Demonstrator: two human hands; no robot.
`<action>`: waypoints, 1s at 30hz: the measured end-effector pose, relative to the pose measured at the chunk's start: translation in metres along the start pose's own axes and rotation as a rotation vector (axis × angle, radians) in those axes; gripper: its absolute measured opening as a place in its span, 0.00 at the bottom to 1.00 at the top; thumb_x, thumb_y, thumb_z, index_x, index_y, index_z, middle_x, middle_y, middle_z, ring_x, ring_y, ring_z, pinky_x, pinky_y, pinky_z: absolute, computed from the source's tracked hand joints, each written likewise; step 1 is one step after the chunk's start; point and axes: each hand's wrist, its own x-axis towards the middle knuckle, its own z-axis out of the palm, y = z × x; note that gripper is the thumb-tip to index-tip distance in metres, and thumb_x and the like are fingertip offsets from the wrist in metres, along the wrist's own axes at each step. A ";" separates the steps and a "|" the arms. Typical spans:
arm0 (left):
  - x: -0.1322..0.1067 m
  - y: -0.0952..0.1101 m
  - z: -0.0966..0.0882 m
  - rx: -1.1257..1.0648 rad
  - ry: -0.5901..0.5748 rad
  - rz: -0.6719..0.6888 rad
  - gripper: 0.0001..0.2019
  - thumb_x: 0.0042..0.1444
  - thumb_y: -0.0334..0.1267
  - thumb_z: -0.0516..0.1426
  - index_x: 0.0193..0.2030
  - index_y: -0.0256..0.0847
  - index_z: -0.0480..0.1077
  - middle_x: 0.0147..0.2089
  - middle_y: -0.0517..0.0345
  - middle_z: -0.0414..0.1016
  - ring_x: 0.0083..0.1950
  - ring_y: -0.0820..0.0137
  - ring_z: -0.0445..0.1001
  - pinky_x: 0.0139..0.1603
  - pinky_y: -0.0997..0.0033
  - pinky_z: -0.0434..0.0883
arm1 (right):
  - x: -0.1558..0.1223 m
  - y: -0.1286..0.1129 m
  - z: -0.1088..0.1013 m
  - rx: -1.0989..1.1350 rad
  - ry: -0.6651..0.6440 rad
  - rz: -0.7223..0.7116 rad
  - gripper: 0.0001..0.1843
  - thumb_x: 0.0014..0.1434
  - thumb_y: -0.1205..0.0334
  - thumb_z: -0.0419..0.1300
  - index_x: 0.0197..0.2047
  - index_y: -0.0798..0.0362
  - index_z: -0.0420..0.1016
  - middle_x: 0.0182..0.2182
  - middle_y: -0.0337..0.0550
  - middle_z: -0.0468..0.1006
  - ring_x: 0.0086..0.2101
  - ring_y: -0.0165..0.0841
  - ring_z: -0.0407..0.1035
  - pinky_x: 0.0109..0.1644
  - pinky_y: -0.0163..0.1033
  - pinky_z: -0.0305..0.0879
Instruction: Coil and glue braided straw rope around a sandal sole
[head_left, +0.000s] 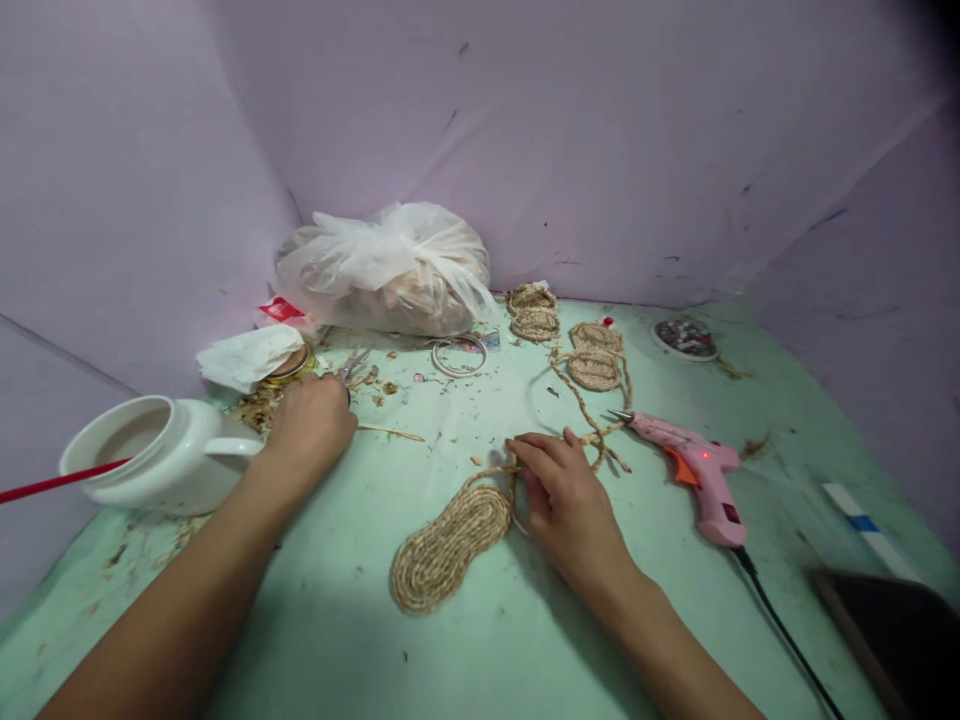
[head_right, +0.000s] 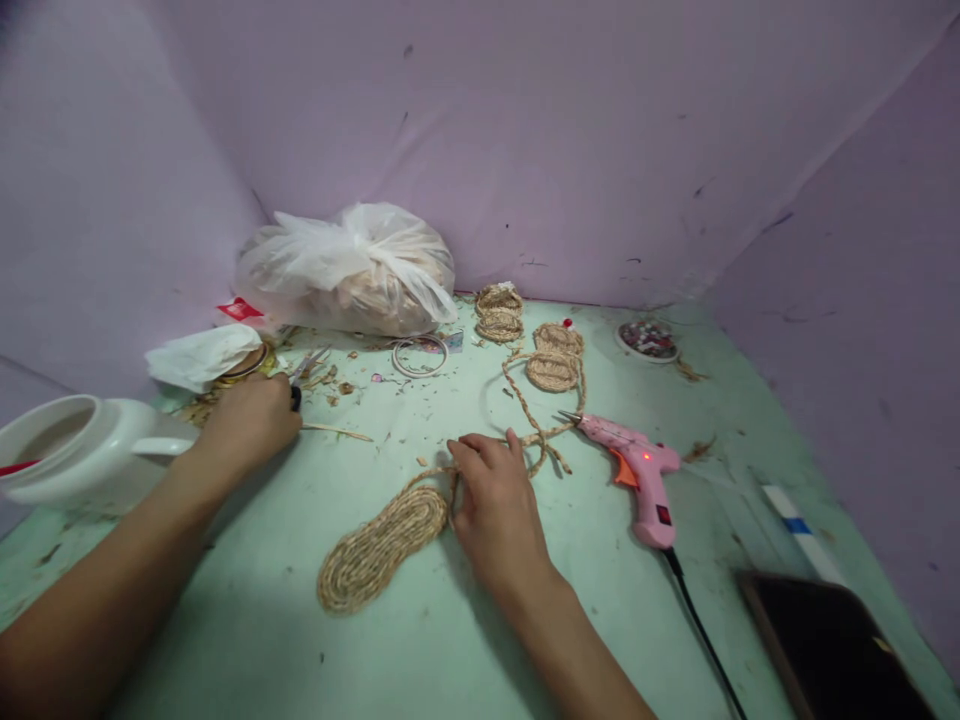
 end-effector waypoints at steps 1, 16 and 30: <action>-0.002 0.002 0.001 0.068 0.028 0.021 0.20 0.45 0.28 0.51 0.47 0.25 0.68 0.49 0.26 0.67 0.55 0.39 0.64 0.51 0.46 0.62 | -0.001 0.001 -0.001 0.001 0.014 -0.014 0.19 0.55 0.74 0.48 0.46 0.56 0.74 0.42 0.53 0.76 0.44 0.41 0.70 0.60 0.61 0.52; -0.083 0.033 0.006 0.178 -0.114 0.466 0.19 0.52 0.50 0.53 0.45 0.40 0.70 0.42 0.47 0.72 0.39 0.57 0.72 0.37 0.57 0.70 | -0.025 -0.011 -0.041 -0.181 -0.275 -0.092 0.12 0.55 0.75 0.55 0.34 0.52 0.78 0.35 0.45 0.78 0.38 0.39 0.66 0.45 0.47 0.63; -0.118 0.032 0.039 0.010 -0.056 0.605 0.11 0.50 0.33 0.51 0.40 0.37 0.69 0.37 0.47 0.67 0.39 0.57 0.66 0.38 0.53 0.66 | 0.051 0.002 -0.044 -0.647 -0.377 0.112 0.15 0.52 0.76 0.53 0.37 0.58 0.79 0.40 0.53 0.79 0.44 0.47 0.68 0.49 0.48 0.61</action>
